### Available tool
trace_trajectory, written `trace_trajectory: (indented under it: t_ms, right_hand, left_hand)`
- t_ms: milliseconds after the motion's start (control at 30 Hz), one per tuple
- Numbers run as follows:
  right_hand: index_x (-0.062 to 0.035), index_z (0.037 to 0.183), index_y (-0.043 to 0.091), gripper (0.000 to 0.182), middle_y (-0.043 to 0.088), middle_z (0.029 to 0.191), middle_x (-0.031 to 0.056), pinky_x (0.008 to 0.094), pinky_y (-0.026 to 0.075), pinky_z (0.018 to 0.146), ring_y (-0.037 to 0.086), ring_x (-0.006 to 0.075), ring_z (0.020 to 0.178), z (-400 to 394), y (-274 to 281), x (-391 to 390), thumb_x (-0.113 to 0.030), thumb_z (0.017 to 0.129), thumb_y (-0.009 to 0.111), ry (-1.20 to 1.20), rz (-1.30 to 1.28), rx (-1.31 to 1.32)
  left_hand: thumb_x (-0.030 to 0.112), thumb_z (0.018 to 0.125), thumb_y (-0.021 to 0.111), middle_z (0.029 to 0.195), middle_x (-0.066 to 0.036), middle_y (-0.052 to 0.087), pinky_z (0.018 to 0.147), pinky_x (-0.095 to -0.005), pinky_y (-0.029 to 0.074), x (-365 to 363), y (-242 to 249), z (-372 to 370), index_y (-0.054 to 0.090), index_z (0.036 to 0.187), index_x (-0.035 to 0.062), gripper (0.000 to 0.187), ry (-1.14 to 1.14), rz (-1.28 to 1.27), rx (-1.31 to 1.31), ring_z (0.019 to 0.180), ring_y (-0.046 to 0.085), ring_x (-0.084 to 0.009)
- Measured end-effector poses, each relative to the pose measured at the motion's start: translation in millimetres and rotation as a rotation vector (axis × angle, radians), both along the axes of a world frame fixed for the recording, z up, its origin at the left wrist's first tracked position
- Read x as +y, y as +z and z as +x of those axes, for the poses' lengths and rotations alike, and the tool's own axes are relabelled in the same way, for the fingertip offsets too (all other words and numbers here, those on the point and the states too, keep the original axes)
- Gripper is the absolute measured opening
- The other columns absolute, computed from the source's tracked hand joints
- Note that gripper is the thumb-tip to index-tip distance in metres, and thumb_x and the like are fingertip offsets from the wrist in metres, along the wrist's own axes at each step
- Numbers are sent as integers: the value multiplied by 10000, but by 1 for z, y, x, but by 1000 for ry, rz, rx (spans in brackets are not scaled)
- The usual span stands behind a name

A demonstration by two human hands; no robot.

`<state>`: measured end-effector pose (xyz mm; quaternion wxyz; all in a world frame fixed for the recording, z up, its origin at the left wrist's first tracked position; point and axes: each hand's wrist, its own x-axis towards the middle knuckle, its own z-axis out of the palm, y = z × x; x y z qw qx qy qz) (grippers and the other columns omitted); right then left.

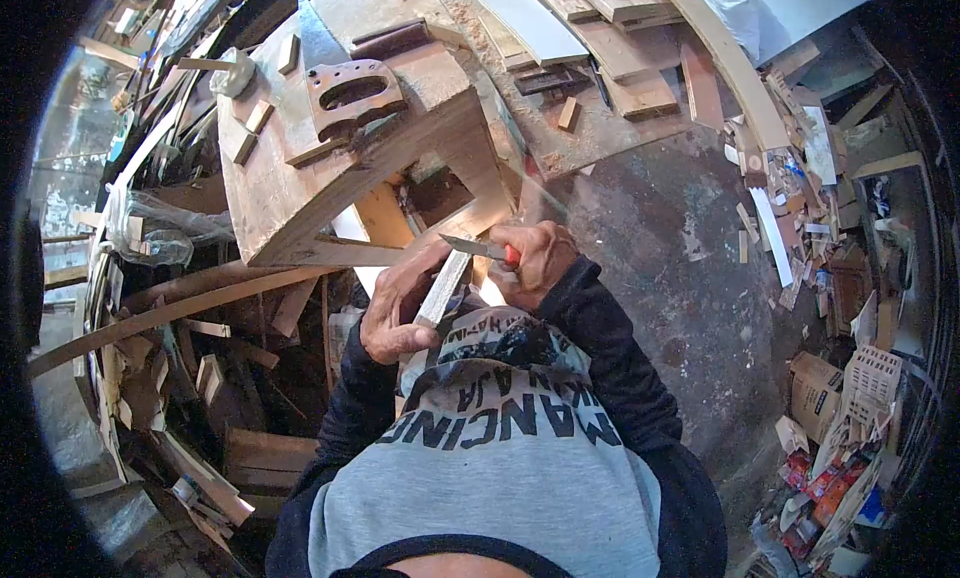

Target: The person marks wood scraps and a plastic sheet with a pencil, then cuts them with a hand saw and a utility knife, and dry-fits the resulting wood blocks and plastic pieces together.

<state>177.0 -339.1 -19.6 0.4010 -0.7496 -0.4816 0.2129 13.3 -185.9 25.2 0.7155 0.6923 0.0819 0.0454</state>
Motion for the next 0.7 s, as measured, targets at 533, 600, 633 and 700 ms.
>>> trace_trajectory:
  t_ms: [533,600,633,700]
  right_hand:
    - [2,891,660,318,637,775,50,275,452,590,569,125,646,-13,12,16,-316,899,645,-65,278,441]
    - [13,929,664,264,644,812,65,296,485,681,604,154,736,-10,17,17,-248,895,647,-85,199,431]
    - [10,928,666,252,645,813,66,296,485,679,603,155,727,-6,16,22,-239,895,654,-77,186,403]
    - [-3,916,667,224,644,815,71,294,481,667,600,157,710,-1,12,30,-227,906,655,-35,185,334]
  left_hand:
    - [487,591,872,1241,-255,481,957,-479,447,2,-15,19,312,1431,-35,1137,328,805,-12,1121,510,-402]
    - [329,742,820,1229,-230,529,998,-437,422,4,-12,14,361,1403,0,869,366,624,-29,1135,533,-328]
    - [302,789,787,1174,-226,547,959,-427,445,7,-15,10,362,1398,-3,803,378,540,-22,1088,554,-313]
    - [132,924,652,1042,-149,602,867,-337,489,8,-18,7,414,1318,5,478,454,100,-8,968,597,-213]
